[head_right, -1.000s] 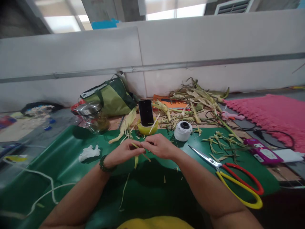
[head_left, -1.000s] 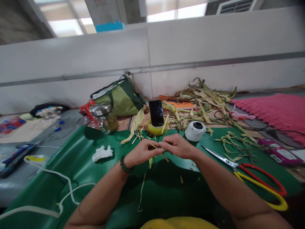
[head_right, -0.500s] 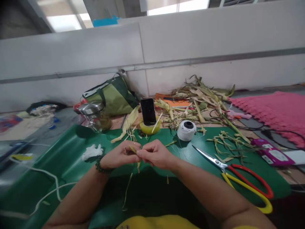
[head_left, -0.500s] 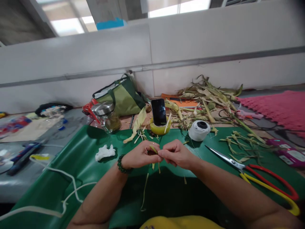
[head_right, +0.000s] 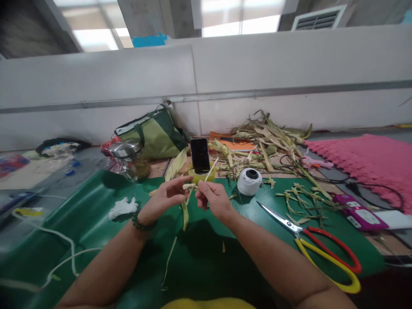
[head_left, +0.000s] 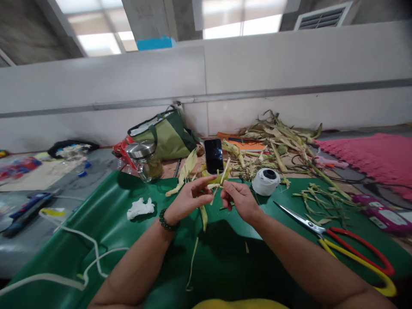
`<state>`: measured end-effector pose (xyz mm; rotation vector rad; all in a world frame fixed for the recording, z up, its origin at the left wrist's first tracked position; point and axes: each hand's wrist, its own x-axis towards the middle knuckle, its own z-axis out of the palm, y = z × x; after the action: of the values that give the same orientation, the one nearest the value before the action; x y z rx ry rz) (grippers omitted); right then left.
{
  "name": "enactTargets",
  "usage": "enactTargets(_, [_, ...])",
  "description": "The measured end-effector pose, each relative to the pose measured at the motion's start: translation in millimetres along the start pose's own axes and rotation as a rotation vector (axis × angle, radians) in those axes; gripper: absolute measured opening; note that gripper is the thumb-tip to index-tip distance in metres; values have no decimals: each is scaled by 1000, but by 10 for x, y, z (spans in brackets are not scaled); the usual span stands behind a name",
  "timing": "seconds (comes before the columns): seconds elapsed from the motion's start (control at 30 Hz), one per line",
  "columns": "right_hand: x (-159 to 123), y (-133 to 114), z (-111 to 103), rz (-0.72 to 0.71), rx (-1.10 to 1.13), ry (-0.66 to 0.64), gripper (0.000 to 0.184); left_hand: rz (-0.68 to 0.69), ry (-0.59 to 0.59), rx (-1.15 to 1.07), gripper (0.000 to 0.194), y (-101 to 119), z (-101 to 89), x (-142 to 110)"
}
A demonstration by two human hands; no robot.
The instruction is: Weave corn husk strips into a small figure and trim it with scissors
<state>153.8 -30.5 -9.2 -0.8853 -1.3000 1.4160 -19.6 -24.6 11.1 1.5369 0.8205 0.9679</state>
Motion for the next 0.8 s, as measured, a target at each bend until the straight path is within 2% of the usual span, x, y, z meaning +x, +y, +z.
enactTargets(0.2, [-8,22,-9,3,-40,-199,52,-51,47,-46,44,-95,76,9])
enactTargets(0.3, [-26,-1,-29,-84,-204,-272,49,-62,85,-62,43,-95,78,6])
enactTargets(0.43, [-18,-53,-101,-195,-468,-245,42,-33,114,48,40,-31,71,-8])
enactTargets(0.6, [30,-44,-151,-143,-473,-195,51,6,-64,241,38,-7,127,-25])
enactTargets(0.7, [25,-22,-130,-135,-485,-192,54,63,-67,347,29,-34,158,-25])
enactTargets(0.8, [-25,-28,-92,-236,-523,-159,52,129,-56,474,26,-14,145,-37])
